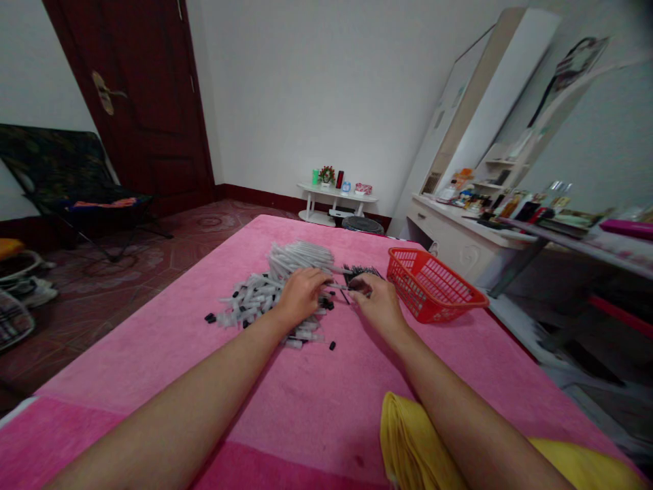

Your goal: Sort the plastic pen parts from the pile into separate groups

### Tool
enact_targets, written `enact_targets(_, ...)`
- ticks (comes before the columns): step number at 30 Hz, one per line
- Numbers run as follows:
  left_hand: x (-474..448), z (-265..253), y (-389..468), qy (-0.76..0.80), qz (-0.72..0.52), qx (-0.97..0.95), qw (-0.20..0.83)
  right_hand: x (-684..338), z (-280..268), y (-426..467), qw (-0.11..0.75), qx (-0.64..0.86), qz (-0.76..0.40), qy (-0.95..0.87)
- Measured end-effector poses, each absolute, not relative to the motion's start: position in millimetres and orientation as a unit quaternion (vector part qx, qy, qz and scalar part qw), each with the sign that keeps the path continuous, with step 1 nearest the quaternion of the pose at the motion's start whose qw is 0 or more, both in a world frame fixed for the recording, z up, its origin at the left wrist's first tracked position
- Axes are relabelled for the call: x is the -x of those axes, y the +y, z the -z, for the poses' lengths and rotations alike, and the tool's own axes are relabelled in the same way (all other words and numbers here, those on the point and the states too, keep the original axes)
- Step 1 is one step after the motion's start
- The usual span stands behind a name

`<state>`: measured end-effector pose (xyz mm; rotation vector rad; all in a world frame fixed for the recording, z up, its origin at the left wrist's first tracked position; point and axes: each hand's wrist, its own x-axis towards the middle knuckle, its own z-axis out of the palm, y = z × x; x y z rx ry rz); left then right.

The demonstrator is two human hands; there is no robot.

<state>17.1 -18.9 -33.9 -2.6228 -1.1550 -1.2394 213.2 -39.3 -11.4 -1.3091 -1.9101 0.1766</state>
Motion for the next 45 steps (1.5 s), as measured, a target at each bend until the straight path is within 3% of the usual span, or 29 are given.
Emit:
enact_targets(19,-18,35,-18,-0.352,0.408,0.842,0.014,-212,13,-40,0.406,0.512,-0.070,-0.753)
enact_targets(26,-19,35,-19,-0.331,0.424,0.843,0.000,-210,14,-40,0.436,0.518,-0.140,-0.723)
enact_targets(32,-18,36,-18,-0.308,0.447,0.840,-0.011,-208,12,-45,0.386,0.547,-0.139,-0.730)
enact_targets(45,-19,36,-19,-0.329,0.444,0.833,-0.017,-210,12,-47,0.388,0.527,-0.154,-0.741)
